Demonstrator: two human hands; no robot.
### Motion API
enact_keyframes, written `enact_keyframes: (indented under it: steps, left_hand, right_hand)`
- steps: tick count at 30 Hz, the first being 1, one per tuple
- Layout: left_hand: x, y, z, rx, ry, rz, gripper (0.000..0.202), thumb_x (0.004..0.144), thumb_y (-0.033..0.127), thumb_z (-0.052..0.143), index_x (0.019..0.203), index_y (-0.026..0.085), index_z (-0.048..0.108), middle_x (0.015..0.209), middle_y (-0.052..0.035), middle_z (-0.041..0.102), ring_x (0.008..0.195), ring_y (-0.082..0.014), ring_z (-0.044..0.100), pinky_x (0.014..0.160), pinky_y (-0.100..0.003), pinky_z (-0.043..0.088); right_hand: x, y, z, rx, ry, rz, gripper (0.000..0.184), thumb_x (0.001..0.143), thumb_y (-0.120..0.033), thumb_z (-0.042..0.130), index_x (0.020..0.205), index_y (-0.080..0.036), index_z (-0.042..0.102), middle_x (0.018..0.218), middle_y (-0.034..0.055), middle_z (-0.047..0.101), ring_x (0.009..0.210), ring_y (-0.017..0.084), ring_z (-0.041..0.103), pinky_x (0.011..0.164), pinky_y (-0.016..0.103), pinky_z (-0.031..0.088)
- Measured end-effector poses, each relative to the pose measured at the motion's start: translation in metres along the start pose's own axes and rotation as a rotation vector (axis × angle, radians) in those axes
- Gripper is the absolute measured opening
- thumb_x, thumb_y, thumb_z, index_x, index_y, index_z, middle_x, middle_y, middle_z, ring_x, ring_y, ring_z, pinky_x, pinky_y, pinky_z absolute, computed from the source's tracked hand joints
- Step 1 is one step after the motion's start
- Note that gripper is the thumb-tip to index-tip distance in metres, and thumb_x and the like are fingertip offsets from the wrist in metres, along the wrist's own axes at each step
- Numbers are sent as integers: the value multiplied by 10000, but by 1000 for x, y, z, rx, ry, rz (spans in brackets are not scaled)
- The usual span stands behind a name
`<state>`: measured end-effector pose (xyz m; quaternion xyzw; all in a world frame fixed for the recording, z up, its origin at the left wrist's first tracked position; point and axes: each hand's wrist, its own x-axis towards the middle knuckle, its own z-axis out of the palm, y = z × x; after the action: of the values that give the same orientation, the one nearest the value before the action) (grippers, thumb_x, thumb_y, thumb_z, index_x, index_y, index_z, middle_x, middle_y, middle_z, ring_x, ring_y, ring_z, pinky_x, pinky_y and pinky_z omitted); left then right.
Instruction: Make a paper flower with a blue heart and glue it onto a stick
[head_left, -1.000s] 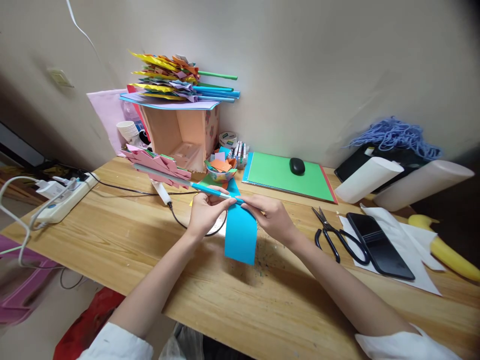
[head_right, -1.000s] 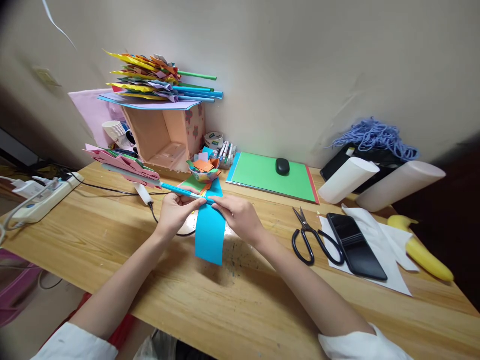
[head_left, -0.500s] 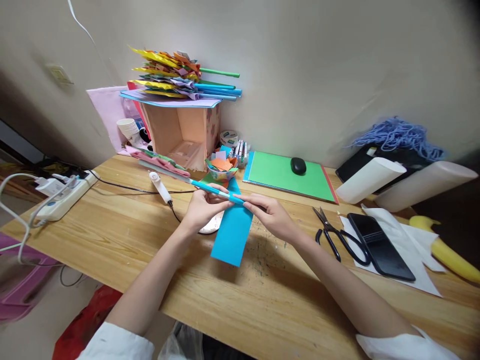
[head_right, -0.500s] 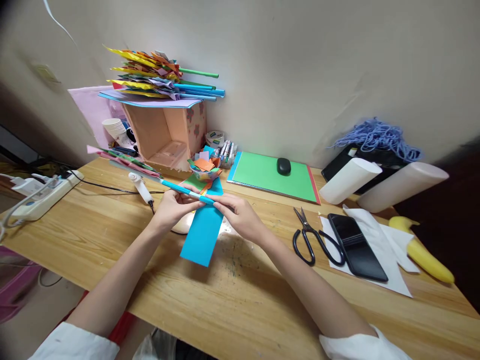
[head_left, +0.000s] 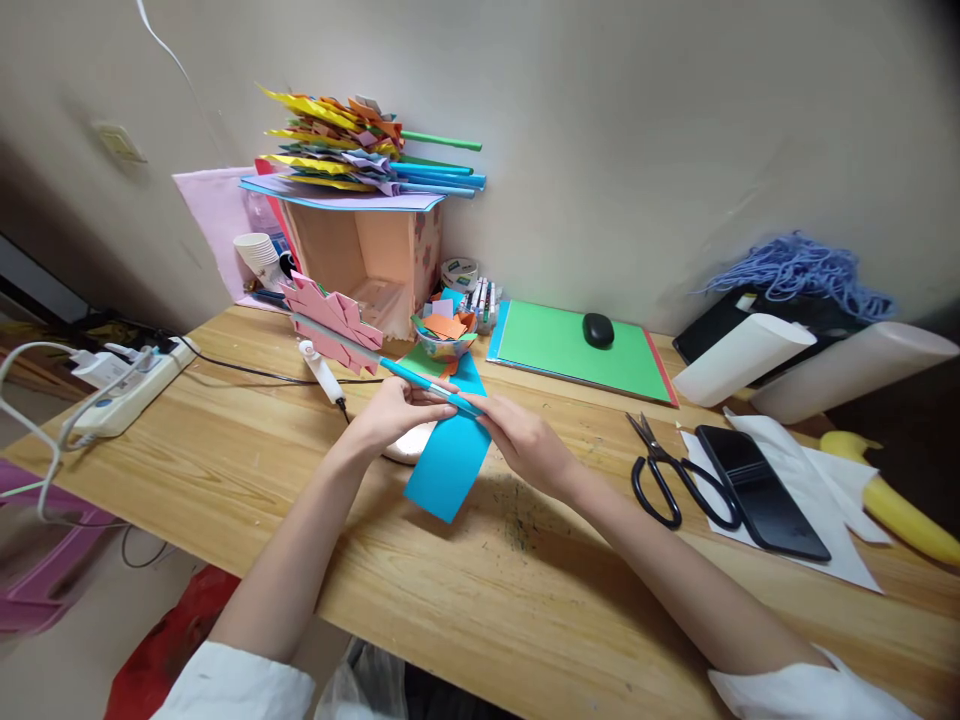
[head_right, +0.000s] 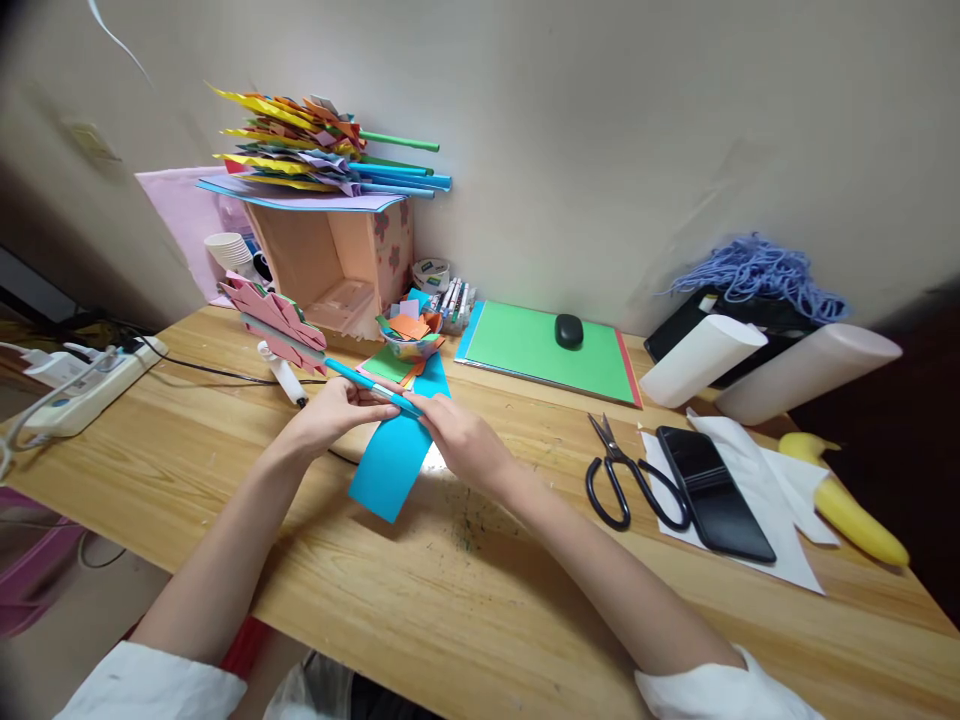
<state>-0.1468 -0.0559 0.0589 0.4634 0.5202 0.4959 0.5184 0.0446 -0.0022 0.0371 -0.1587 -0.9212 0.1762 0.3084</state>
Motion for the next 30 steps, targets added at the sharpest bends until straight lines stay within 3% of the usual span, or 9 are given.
enact_keyframes:
  steps: [7,17,19,24,30]
  left_hand:
    - [-1,2,-1,4,-21,-3,458,555,289,780,964,129,652,938,-82,700,922,-228,628,817,-326,486]
    - [1,1,8,4,171,64,314,519,294,792,763,125,690,804,-63,719,807,-218,653,737,-312,516]
    - [1,2,10,7,182,111,295,504,275,798,734,127,686,778,-54,718,781,-206,655,719,-299,520]
    - [0,5,14,22,172,159,303,448,259,817,681,129,672,714,-43,706,723,-196,654,671,-286,525]
    - [-1,5,10,83,112,130,308,513,305,788,749,141,676,749,-42,706,749,-205,653,689,-297,522]
  right_hand:
    - [-2,-5,5,67,39,68,343,924,-186,320,1247,-211,434,1077,102,593,982,205,574,804,355,492]
    - [0,-10,-2,114,54,132,273,924,-234,349,1163,-198,477,1039,86,556,972,183,529,819,305,433]
    - [0,-11,-4,165,36,164,255,928,-255,348,1134,-203,489,1030,72,565,958,174,530,806,293,424]
    - [2,-11,-8,331,-44,313,256,925,-325,354,979,-193,567,790,15,585,694,138,520,630,256,401]
    - [6,-8,-8,662,-38,506,227,844,-344,502,935,-172,621,766,13,600,646,121,508,558,235,394]
